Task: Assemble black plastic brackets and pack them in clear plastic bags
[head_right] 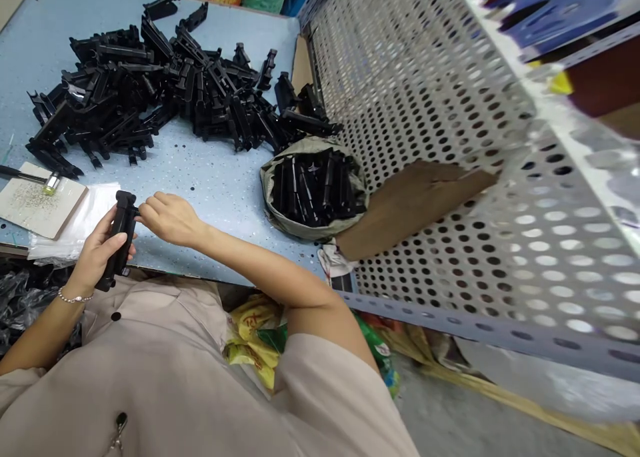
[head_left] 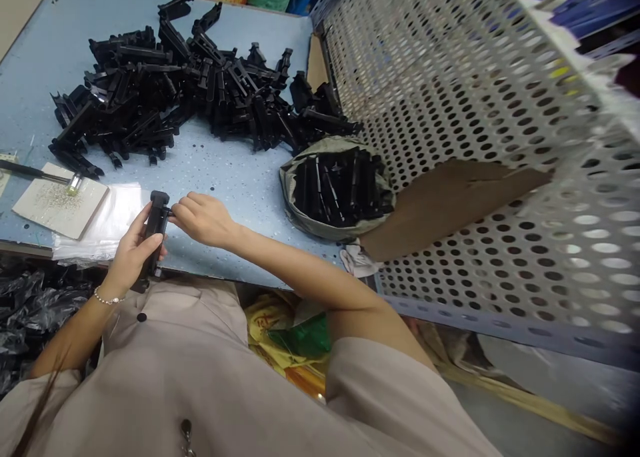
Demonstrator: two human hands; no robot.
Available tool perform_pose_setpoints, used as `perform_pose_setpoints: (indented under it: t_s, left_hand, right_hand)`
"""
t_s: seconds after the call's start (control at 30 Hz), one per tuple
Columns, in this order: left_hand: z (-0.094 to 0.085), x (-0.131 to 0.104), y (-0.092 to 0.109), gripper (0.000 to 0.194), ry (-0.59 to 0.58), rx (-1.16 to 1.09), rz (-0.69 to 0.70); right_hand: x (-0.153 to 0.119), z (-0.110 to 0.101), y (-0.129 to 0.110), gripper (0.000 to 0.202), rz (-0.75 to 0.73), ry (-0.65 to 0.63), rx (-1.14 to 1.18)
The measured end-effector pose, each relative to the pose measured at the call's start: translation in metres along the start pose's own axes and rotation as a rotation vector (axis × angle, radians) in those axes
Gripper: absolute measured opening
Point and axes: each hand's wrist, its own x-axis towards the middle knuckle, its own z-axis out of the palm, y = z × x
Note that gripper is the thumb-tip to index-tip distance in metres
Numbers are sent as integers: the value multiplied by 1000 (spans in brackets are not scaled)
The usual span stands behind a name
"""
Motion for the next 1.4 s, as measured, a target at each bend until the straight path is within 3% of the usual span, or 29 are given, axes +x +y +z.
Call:
perform_pose_setpoints:
  t_s: [0.1,0.17,0.3,0.4,0.53,0.63,0.73,0.87,1.07,1.17,1.27,1.4]
  left_hand:
    - [1,2,-4,83,54,12,45]
    - [-1,3,-5,83,62,-7,29]
    - [-5,3,2,86,37,-90,-54]
    - [-3,3,8,86,-10,-141,-113]
    - [3,3,1,83,54,-110,-59]
    - [3,4,-6,84,82,-79,-21]
    - [1,5,-3,84,47,-108,-48]
    - [3,9,3,84,-4,-169,-97]
    - [6,27,-8,84,72,-254,-83]
    - [5,31,-10,81,140,-270,-38]
    - [11,33,-11,75,127,-277,-41]
    - [20,51,-27,61,73,-243,-54]
  right_hand:
    - [2,9,0,57,85,-75,164]
    - [1,10,1,52,77,-105,100]
    - [2,-6,2,32,-173,-26,-368]
    - [6,-14,4,32,-336,-94,-454]
    - [10,-2,9,50,-129,-52,-105]
    - [7,8,10,57,7,-132,39]
    - [2,6,9,45,-24,-93,-124]
    - [6,-3,14,49,-243,-45,-503]
    - [-1,11,21,70,3,32,-571]
    - [-25,30,13,67,-221,11,-513]
    - [-48,48,10,48,-468,8,-520]
    - [-54,45,23,44,-377,49,-443]
